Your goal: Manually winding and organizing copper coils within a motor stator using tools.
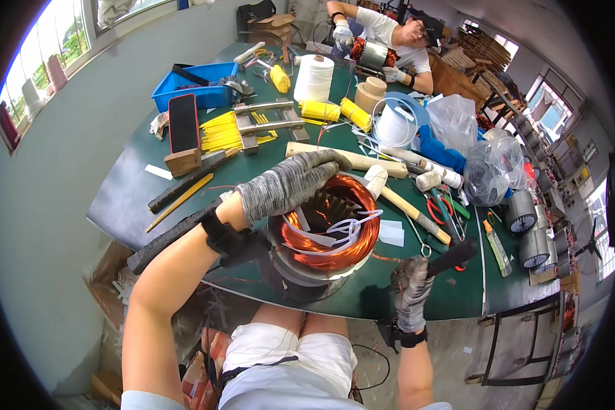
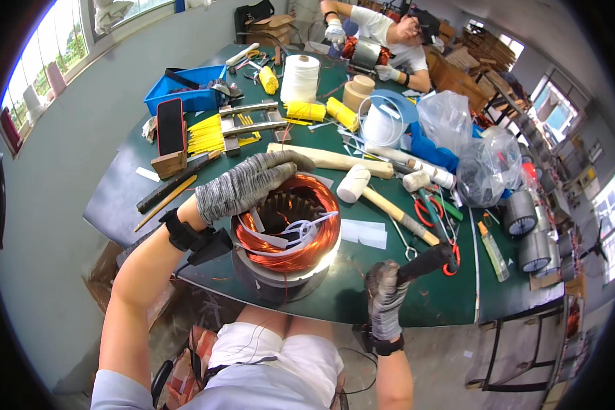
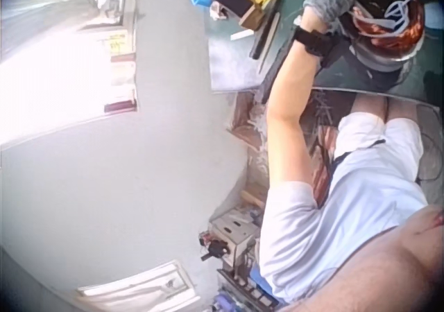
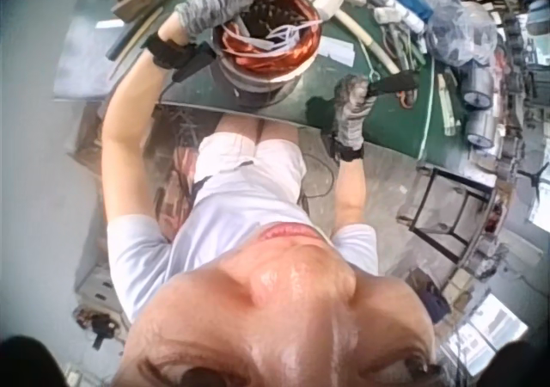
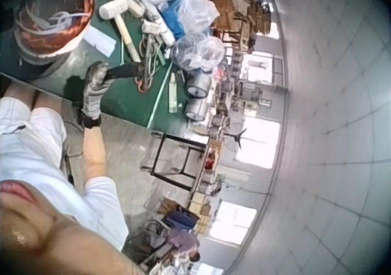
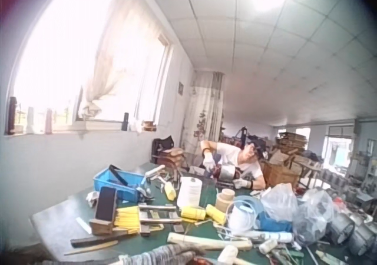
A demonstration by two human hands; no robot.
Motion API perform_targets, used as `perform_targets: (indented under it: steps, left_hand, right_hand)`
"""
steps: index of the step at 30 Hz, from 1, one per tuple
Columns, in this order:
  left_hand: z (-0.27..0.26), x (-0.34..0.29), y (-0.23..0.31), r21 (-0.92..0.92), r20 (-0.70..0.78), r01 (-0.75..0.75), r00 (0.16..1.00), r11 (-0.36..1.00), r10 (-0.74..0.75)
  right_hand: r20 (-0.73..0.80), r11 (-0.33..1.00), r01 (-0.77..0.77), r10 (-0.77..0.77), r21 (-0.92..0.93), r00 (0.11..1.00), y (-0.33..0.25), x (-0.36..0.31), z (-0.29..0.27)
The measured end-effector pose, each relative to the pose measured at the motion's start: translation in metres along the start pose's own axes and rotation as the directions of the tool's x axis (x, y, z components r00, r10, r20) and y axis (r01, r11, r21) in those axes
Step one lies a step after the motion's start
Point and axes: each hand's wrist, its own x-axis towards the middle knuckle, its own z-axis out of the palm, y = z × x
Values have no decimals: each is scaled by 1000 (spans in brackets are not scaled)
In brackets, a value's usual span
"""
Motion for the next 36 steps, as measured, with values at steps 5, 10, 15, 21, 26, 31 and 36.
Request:
perform_targets:
  steps: [5, 10, 15, 21, 26, 31, 36]
  left_hand:
    - [0, -1, 4, 40, -9, -26, 1000, 999, 26]
    - [-1, 2, 0, 197, -26, -83, 996, 977, 90]
    - [1, 3, -8, 461, -83, -97, 985, 882, 151]
    - [2, 4, -11, 311, -87, -113, 985, 944, 146]
    - [0, 1, -6, 179, -57, -46, 997, 983, 57]
    - [-6, -5, 6, -82, 55, 109, 993, 991, -105]
    - [-11, -5, 13, -141, 87, 81, 994, 987, -69]
  right_hand:
    - [118, 921, 47, -1, -386, 993, -19, 0, -31]
    - [215, 422, 353, -340, -835, 915, 9, 3, -65]
    - [218, 241, 278, -247, -930, 944, 43, -5, -77]
    - [225, 261, 298, -274, -918, 935, 44, -5, -71]
    - [265, 151, 342, -379, -927, 887, 53, -7, -74]
    - [290, 327, 362, -247, -873, 925, 31, -7, -90]
    - [-45, 879, 132, -172, -457, 984, -67, 15, -82]
